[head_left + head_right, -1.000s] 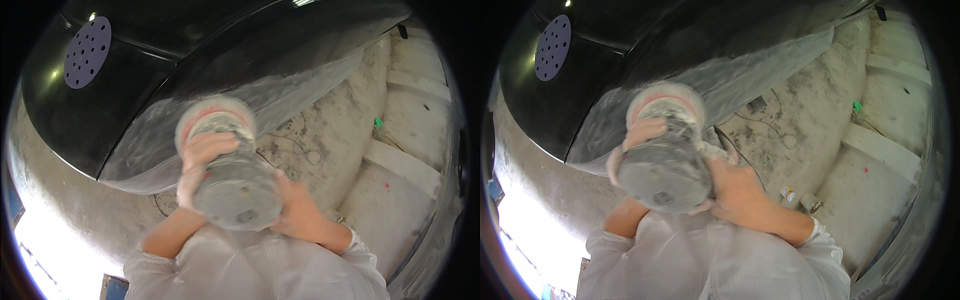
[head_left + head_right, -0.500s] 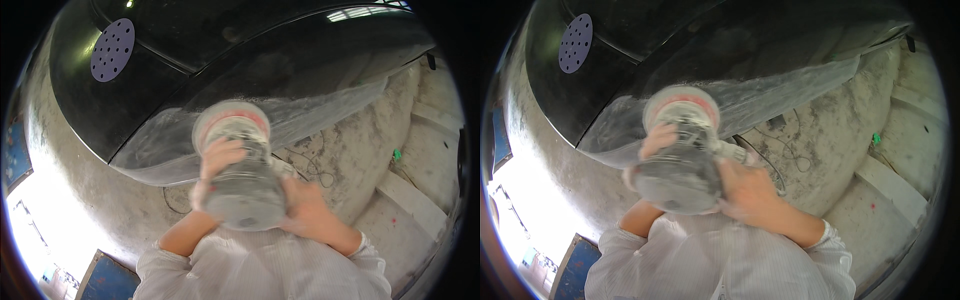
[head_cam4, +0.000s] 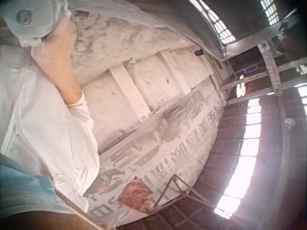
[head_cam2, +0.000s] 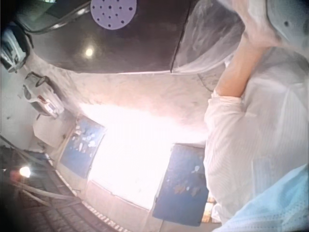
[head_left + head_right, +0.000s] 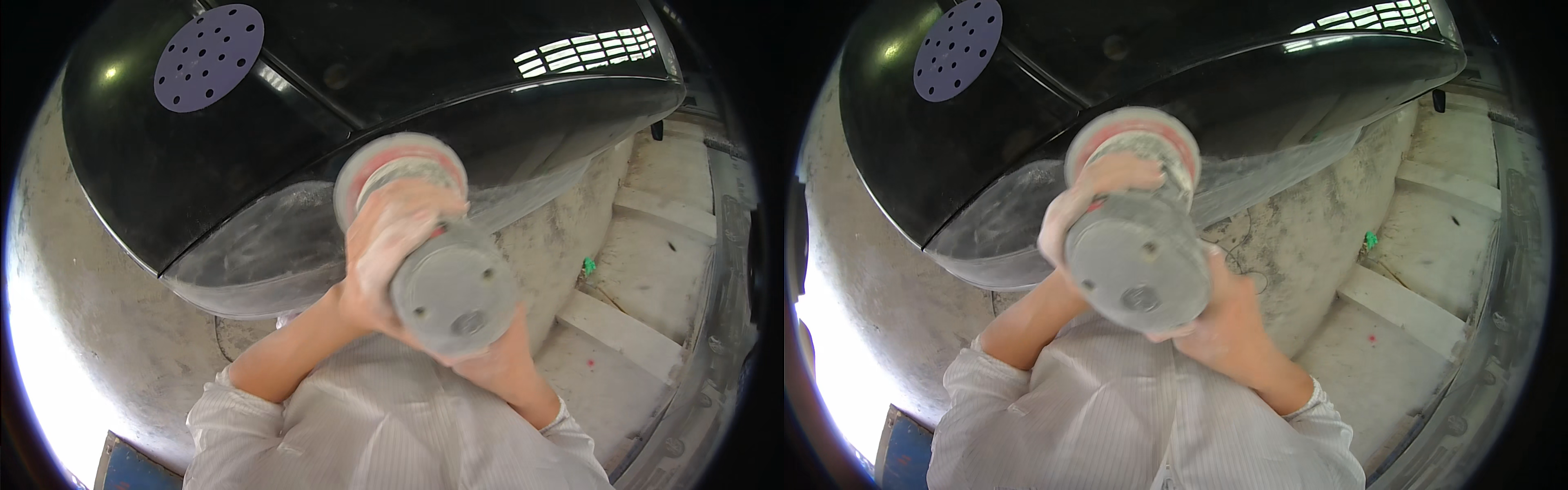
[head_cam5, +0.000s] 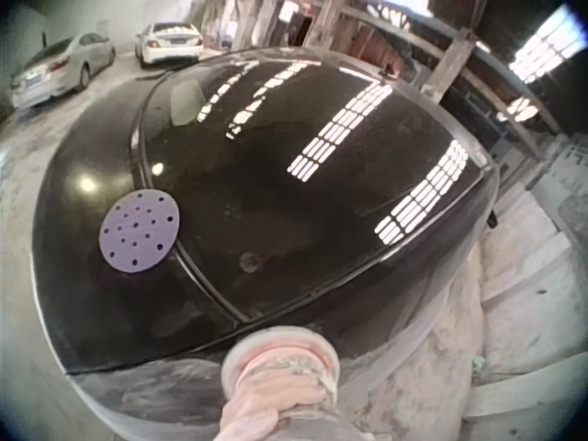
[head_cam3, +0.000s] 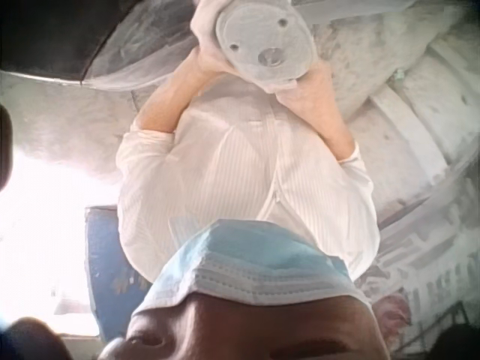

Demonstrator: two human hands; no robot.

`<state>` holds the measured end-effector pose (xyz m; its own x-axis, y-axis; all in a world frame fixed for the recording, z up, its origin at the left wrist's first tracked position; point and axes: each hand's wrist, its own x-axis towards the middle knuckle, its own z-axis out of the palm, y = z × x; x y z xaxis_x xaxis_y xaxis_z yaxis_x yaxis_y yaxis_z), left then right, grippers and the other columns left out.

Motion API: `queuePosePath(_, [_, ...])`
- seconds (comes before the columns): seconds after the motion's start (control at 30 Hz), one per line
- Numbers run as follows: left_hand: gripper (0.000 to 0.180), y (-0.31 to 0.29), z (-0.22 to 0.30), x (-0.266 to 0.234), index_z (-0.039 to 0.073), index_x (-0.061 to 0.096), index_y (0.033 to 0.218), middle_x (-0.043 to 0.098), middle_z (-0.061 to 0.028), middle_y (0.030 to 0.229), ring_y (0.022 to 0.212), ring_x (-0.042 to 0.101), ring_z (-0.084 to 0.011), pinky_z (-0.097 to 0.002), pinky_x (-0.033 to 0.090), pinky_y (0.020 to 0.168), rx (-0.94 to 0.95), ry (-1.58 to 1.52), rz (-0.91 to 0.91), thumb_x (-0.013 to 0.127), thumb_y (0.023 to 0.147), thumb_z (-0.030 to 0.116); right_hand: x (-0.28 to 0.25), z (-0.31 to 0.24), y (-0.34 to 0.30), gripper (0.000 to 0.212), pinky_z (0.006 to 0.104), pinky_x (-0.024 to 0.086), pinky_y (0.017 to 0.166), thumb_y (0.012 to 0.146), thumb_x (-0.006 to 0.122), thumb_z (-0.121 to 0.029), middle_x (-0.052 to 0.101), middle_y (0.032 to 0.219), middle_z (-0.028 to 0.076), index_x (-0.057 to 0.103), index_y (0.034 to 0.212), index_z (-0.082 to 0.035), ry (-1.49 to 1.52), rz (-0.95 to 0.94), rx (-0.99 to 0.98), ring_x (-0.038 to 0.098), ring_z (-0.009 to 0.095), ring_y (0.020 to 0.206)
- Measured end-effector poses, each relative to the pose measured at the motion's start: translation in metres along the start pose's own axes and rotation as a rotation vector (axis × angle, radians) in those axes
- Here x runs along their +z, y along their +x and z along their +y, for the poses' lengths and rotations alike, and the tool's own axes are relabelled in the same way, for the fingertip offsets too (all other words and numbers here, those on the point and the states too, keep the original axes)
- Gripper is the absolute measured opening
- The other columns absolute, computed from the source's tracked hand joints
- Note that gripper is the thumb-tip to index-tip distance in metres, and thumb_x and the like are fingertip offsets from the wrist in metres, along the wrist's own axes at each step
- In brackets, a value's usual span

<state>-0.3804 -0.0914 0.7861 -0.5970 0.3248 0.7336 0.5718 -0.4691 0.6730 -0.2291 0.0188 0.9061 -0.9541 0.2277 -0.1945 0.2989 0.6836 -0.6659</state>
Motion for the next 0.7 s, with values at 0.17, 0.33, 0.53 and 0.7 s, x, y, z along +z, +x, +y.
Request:
queuePosePath(0.17, [0.073, -0.032, 0.026, -0.042, 0.003, 0.047, 0.157, 0.075, -0.0304, 0.125, 0.111, 0.075, -0.0452, -0.06, 0.059, 0.098, -0.095, 0.17, 0.072, 0.083, 0.099, 0.029, 0.012, -0.022, -0.006, 0.087, 0.0458, 0.062, 0.066, 0.078, 0.098, -0.033, 0.072, 0.107, 0.02, 0.057, 0.145, 0.004, -0.04, -0.242, 0.009, 0.079, 0.038, 0.082])
queuePosePath(0.33, [0.074, 0.003, 0.011, -0.01, -0.002, 0.057, 0.146, 0.076, -0.0295, 0.125, 0.113, 0.075, -0.0439, -0.0616, 0.057, 0.099, -0.116, 0.017, 0.087, 0.086, 0.094, 0.042, 0.0, -0.022, -0.006, 0.08, 0.0458, 0.063, 0.071, 0.078, 0.098, -0.028, 0.075, 0.098, 0.017, 0.06, 0.142, 0.002, -0.131, -0.021, 0.102, 0.079, 0.039, 0.085])
queuePosePath(0.53, [0.089, 0.032, -0.004, 0.015, -0.014, 0.06, 0.141, 0.075, -0.0322, 0.12, 0.108, 0.076, -0.0464, -0.0568, 0.059, 0.093, -0.004, -0.07, 0.276, 0.092, 0.084, 0.046, -0.014, -0.034, 0.013, 0.077, 0.0465, 0.063, 0.075, 0.081, 0.099, -0.032, 0.077, 0.097, 0.014, 0.062, 0.141, 0.0, 0.08, 0.107, 0.157, 0.08, 0.041, 0.087])
queuePosePath(0.7, [0.097, 0.015, 0.003, -0.01, -0.014, 0.054, 0.145, 0.074, -0.0379, 0.119, 0.107, 0.077, -0.0445, -0.0513, 0.062, 0.087, 0.103, -0.001, 0.558, 0.097, 0.081, 0.045, -0.002, -0.066, 0.016, 0.064, 0.045, 0.062, 0.073, 0.083, 0.095, -0.022, 0.079, 0.101, 0.019, 0.065, 0.134, 0.003, -0.162, -0.113, 0.154, 0.079, 0.043, 0.088])
